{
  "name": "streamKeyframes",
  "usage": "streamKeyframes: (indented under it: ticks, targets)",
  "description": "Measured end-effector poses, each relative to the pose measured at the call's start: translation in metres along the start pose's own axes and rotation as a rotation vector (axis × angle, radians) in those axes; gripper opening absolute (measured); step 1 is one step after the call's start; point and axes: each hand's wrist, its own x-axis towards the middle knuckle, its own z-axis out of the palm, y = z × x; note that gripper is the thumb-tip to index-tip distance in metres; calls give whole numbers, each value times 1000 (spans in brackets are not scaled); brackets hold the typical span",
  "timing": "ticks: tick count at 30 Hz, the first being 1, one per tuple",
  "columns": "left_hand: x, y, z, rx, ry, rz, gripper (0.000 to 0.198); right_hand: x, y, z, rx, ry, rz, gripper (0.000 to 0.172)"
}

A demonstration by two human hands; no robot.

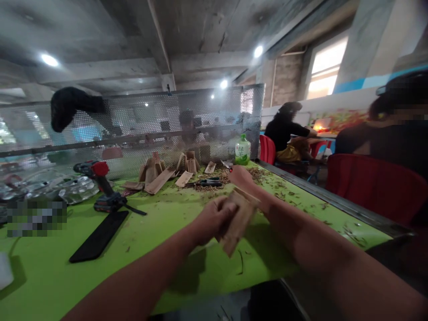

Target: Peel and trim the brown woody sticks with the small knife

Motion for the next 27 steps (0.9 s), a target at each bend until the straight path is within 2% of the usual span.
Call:
streamKeyframes:
  ticks: [3, 6, 8, 10, 13, 16, 19, 24, 27]
  targets:
    - [11, 2, -25, -112, 230, -18, 32, -7, -10, 3, 148, 104, -34, 33]
    - [31, -3, -61, -182, 452, -3, 29, -24, -31, 7, 172, 89, -215, 27]
    - [42, -8, -77, -194, 531, 42, 29, -36, -45, 10, 120, 69, -337, 24]
    - [48, -13, -85, -187, 543, 101, 33, -46, -54, 11, 43, 37, -404, 23]
    - [50, -16, -88, -211, 560, 143, 36, -53, -60, 13, -60, -15, -440, 26]
    - [49, -12, -85, -181, 577, 152, 30, -52, -60, 13, -113, -31, -434, 28]
    - [47, -7, -79, -174, 593, 129, 24, -49, -57, 11, -144, -15, -431, 27]
    - [47, -5, -70, -240, 533, 94, 22, -47, -51, 5, -161, 23, -463, 26]
    - [49, -3, -68, -229, 538, 82, 20, -45, -48, 8, -151, 46, -440, 27]
